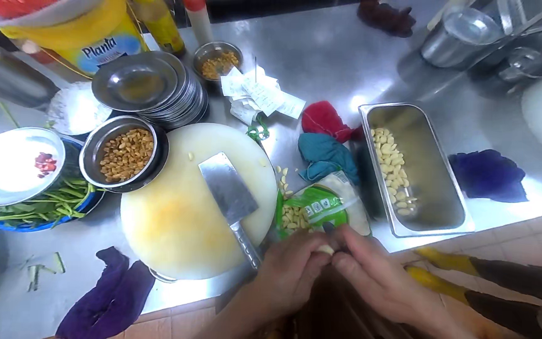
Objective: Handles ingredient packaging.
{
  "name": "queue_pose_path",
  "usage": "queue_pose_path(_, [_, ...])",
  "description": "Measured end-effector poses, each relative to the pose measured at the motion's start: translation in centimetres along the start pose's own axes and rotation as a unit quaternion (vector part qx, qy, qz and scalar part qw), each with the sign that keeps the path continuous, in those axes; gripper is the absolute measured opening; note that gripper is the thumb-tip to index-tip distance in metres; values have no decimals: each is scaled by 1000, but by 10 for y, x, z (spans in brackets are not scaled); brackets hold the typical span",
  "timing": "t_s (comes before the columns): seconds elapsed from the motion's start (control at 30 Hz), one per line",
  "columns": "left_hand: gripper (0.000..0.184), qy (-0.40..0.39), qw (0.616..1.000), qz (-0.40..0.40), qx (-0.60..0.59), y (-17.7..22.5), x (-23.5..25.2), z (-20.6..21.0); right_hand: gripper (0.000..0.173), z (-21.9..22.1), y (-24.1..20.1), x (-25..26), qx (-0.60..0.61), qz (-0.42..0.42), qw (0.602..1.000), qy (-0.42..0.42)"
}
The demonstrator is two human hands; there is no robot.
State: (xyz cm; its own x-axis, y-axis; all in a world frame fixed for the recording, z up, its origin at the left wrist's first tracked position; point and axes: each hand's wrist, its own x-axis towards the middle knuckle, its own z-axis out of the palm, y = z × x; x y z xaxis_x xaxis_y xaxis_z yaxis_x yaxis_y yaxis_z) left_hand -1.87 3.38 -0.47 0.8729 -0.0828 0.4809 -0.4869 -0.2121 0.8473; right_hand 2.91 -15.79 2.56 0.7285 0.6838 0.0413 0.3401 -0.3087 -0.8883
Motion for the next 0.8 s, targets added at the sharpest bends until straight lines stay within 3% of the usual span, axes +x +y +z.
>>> queue_pose_path(0.33, [28,17,998,15,66,-2,4,-8,44,6,-1,10,90,-14,995,-30])
queue_pose_path(0.53, [28,32,997,-65,29,-13,-2,-7,43,15,9,13,142,3,990,-1])
queue_pose_path(0.63, [25,60,989,-134,12,-16,7,-13,50,11,20,-1,242,102,963,62])
queue_pose_path(0.7, [24,79,984,-150,48,-26,28,-14,52,0,33,-18,244,139,951,126])
queue_pose_path(0.8, [22,-33,986,-154,54,-26,78,20,53,-6,55,-51,245,134,940,198])
